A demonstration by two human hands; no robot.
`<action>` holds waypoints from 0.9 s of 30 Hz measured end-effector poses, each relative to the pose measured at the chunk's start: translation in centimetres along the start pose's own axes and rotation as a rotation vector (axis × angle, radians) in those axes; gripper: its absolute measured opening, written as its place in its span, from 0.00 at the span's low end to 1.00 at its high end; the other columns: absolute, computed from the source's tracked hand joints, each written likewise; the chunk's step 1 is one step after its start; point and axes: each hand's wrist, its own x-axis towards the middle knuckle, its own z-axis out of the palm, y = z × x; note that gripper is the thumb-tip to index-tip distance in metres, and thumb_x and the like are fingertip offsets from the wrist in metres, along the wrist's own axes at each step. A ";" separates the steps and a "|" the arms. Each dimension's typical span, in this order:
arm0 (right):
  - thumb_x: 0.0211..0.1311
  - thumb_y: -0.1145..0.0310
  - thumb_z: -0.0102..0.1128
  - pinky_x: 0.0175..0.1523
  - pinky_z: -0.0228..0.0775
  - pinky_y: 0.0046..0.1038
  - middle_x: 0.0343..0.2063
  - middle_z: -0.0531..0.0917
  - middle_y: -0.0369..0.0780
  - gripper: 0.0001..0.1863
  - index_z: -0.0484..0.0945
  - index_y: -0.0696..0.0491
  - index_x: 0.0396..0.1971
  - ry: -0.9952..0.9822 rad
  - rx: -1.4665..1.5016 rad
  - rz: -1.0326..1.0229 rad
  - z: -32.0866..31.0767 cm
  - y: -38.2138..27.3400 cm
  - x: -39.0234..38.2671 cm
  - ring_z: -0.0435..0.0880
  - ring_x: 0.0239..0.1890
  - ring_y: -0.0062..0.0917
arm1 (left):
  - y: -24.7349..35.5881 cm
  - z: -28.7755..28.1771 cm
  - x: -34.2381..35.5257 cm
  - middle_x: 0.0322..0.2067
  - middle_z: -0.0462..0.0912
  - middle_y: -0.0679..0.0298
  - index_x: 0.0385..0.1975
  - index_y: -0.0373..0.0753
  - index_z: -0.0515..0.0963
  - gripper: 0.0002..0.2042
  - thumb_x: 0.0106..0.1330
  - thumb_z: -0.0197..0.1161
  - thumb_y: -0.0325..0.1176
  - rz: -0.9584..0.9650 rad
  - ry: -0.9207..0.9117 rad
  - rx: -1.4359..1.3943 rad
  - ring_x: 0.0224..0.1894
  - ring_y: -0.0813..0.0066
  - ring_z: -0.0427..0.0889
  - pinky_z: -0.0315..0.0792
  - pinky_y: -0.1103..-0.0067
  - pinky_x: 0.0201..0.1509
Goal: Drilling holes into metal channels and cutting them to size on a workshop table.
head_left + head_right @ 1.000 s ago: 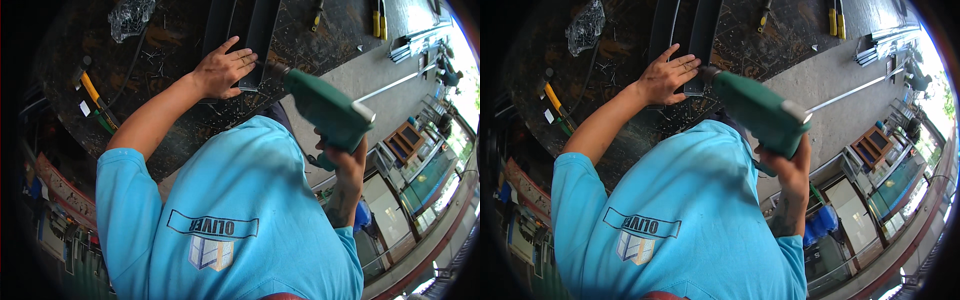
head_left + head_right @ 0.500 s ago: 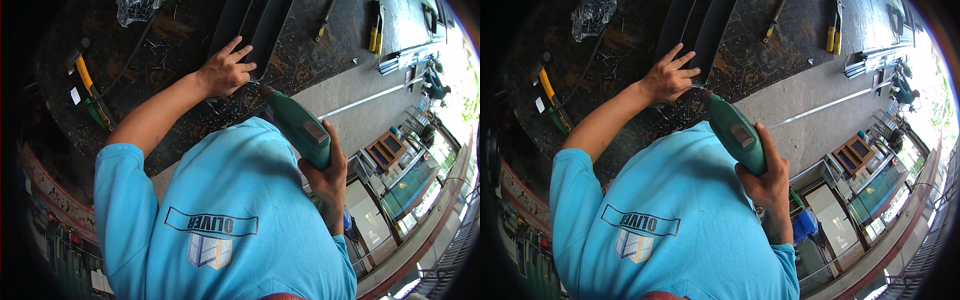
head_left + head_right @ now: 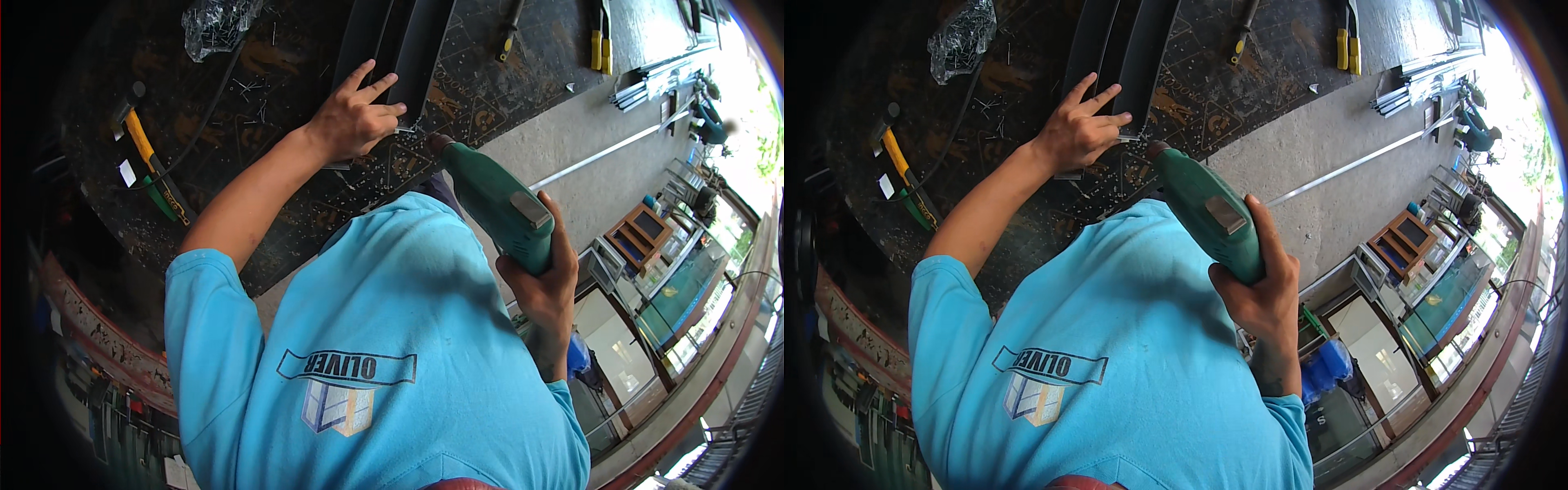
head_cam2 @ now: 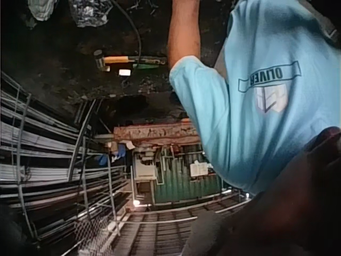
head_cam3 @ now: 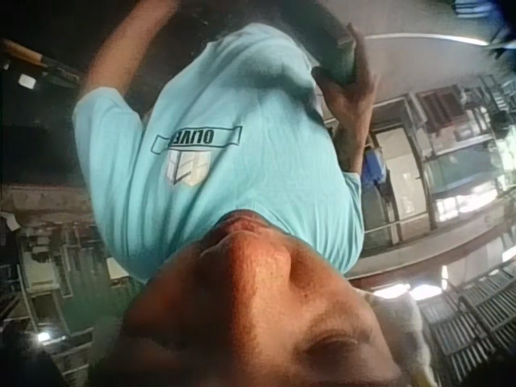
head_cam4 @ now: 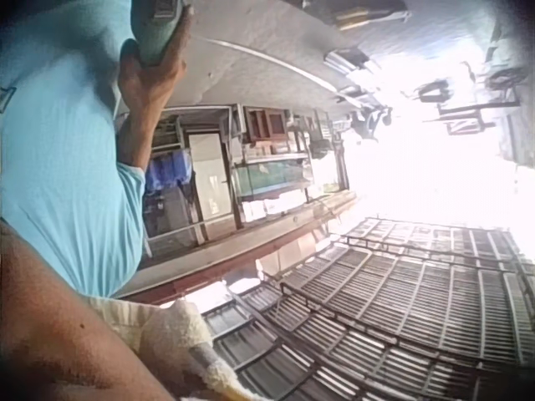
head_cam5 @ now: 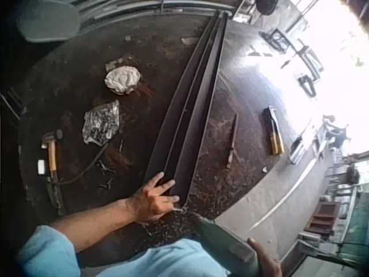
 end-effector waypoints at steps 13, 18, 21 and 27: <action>0.42 0.81 0.61 0.49 0.76 0.29 0.41 0.85 0.48 0.41 0.66 0.57 0.64 -0.068 -0.030 -0.044 1.6 0.0 1.5 0.87 0.42 0.35 | -1.0 -0.3 1.6 0.64 0.70 0.62 0.57 0.39 0.75 0.34 0.49 0.74 0.48 -0.146 -0.182 0.128 0.71 0.64 0.61 0.41 0.55 0.77; 0.42 0.81 0.61 0.48 0.76 0.29 0.41 0.85 0.48 0.41 0.66 0.57 0.64 -0.088 -0.044 -0.032 2.2 -0.2 2.5 0.88 0.41 0.34 | -1.6 -0.1 2.0 0.63 0.71 0.60 0.57 0.36 0.74 0.36 0.49 0.73 0.50 -0.084 -0.233 0.151 0.70 0.67 0.63 0.40 0.56 0.77; 0.43 0.82 0.60 0.48 0.76 0.28 0.40 0.85 0.49 0.40 0.66 0.58 0.64 -0.089 -0.082 -0.070 2.3 -0.7 3.0 0.88 0.40 0.34 | -1.8 -0.3 2.0 0.63 0.72 0.58 0.57 0.35 0.75 0.36 0.49 0.73 0.50 -0.055 -0.252 0.178 0.69 0.68 0.65 0.41 0.56 0.77; 0.37 0.82 0.63 0.48 0.77 0.35 0.40 0.84 0.49 0.42 0.69 0.52 0.62 -0.347 -0.450 -0.046 2.2 -4.7 5.2 0.87 0.41 0.41 | -2.5 -0.2 2.1 0.60 0.74 0.55 0.54 0.34 0.76 0.35 0.46 0.72 0.48 -0.003 -0.235 0.177 0.66 0.68 0.69 0.44 0.60 0.77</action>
